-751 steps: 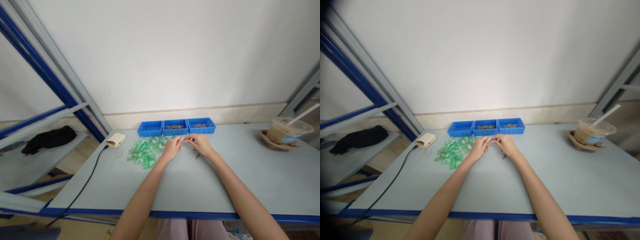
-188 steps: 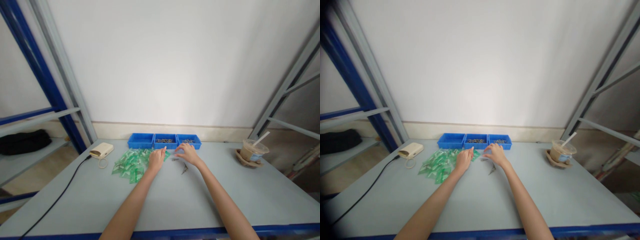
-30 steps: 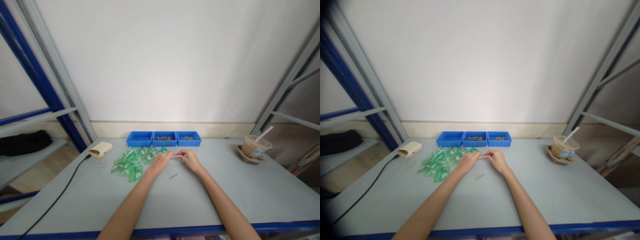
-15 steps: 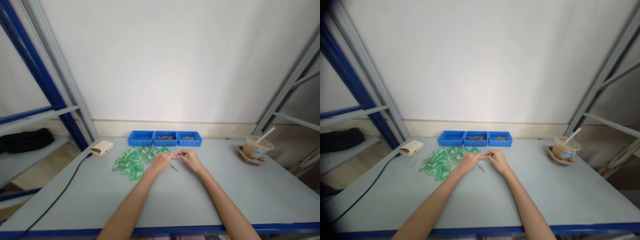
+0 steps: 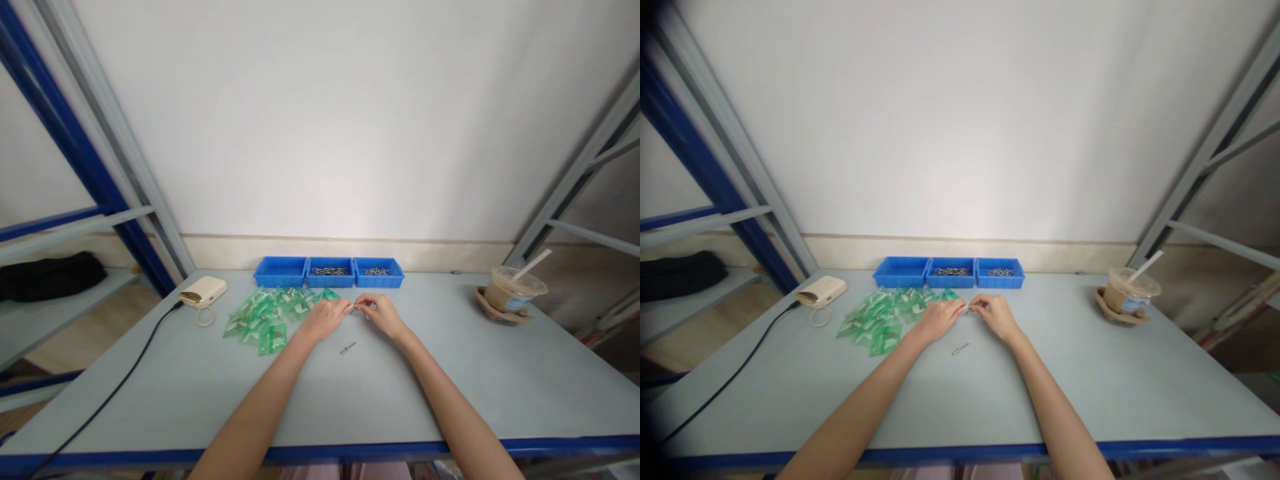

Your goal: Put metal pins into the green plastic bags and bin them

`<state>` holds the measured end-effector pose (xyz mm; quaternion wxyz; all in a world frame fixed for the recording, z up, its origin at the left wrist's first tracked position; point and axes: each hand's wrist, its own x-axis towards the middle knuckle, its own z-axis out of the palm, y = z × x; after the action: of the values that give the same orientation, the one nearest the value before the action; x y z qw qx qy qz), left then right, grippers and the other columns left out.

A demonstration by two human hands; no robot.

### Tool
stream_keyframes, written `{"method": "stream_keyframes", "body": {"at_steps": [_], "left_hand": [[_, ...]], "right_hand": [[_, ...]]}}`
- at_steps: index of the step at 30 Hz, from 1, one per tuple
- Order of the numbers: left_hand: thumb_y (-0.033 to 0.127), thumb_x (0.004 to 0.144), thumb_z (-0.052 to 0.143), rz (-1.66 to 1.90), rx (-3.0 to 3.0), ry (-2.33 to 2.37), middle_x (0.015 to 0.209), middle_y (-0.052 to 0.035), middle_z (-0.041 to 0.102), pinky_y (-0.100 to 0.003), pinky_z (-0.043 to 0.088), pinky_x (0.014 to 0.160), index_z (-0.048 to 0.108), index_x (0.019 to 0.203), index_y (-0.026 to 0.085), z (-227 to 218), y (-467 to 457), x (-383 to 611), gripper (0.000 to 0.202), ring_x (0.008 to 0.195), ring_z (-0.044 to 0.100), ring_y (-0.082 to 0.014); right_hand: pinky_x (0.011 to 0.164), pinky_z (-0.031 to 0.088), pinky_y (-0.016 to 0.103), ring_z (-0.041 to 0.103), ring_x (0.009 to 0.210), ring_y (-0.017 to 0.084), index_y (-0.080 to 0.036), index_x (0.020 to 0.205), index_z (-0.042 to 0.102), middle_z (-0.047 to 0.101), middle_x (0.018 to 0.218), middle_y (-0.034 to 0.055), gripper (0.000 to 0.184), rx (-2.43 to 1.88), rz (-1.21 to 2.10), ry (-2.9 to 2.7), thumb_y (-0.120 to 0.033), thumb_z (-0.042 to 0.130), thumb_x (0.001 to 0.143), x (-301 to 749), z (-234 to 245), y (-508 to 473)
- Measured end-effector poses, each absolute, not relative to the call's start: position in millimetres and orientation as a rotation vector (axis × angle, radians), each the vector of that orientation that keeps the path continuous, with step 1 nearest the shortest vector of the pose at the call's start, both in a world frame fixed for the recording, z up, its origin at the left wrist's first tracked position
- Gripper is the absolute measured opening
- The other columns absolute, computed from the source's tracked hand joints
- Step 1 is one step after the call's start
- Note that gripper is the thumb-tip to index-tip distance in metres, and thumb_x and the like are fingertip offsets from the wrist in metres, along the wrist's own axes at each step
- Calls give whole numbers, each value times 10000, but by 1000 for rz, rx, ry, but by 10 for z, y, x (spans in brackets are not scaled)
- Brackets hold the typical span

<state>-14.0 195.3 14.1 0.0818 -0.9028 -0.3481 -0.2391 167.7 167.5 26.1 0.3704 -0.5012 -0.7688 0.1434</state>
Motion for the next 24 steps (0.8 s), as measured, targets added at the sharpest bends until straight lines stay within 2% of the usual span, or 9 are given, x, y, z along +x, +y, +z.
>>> {"method": "stream_keyframes", "body": {"at_steps": [6,9,11,15,18,22,24], "left_hand": [[303,943,263,-647,-2693,-1110,718,-53,622,-233,419,599,540,882,149,130,1967,-136,323,663,609,-163],[275,940,263,-661,-2675,-1148,733,-60,621,-238,418,607,541,871,145,130,1975,-144,315,679,608,-168],[273,936,270,-686,-2658,-1171,725,-56,617,-239,414,606,547,856,148,123,1988,-150,314,674,605,-167],[276,929,288,-732,-2636,-1178,727,-40,619,-231,399,603,555,825,161,107,2010,-165,309,667,596,-155],[290,926,299,-756,-2650,-1166,740,-33,622,-224,391,600,559,831,168,116,1995,-175,302,669,593,-149],[414,886,393,-861,-2766,-1086,736,-9,620,-225,399,604,555,947,184,137,1950,-168,288,670,588,-150],[410,859,457,-920,-2824,-1046,738,5,619,-219,406,621,555,994,196,129,1945,-151,272,668,586,-139]], "right_hand": [[702,389,249,572,711,137,-202,848,644,664,830,9,201,-1351,320,-1962,-341,502,820,1698,290,1664],[704,387,254,554,733,142,-206,876,640,641,881,19,229,-1323,303,-2052,-396,592,756,1696,303,1624],[751,375,268,543,816,160,-217,856,654,617,924,26,242,-1301,289,-2186,-398,659,696,1659,290,1590],[798,338,289,520,917,179,-232,766,672,611,913,18,84,-1342,246,-2324,-296,661,712,1527,220,1554],[767,325,291,537,868,173,-226,732,657,636,852,1,46,-1411,172,-2270,-253,623,747,1478,190,1573],[693,341,262,567,732,146,-206,787,634,656,779,-2,121,-1473,172,-2056,-251,524,812,1545,211,1623],[648,350,241,570,682,136,-200,786,629,657,748,-3,144,-1455,238,-1965,-266,504,817,1598,232,1643]]}}
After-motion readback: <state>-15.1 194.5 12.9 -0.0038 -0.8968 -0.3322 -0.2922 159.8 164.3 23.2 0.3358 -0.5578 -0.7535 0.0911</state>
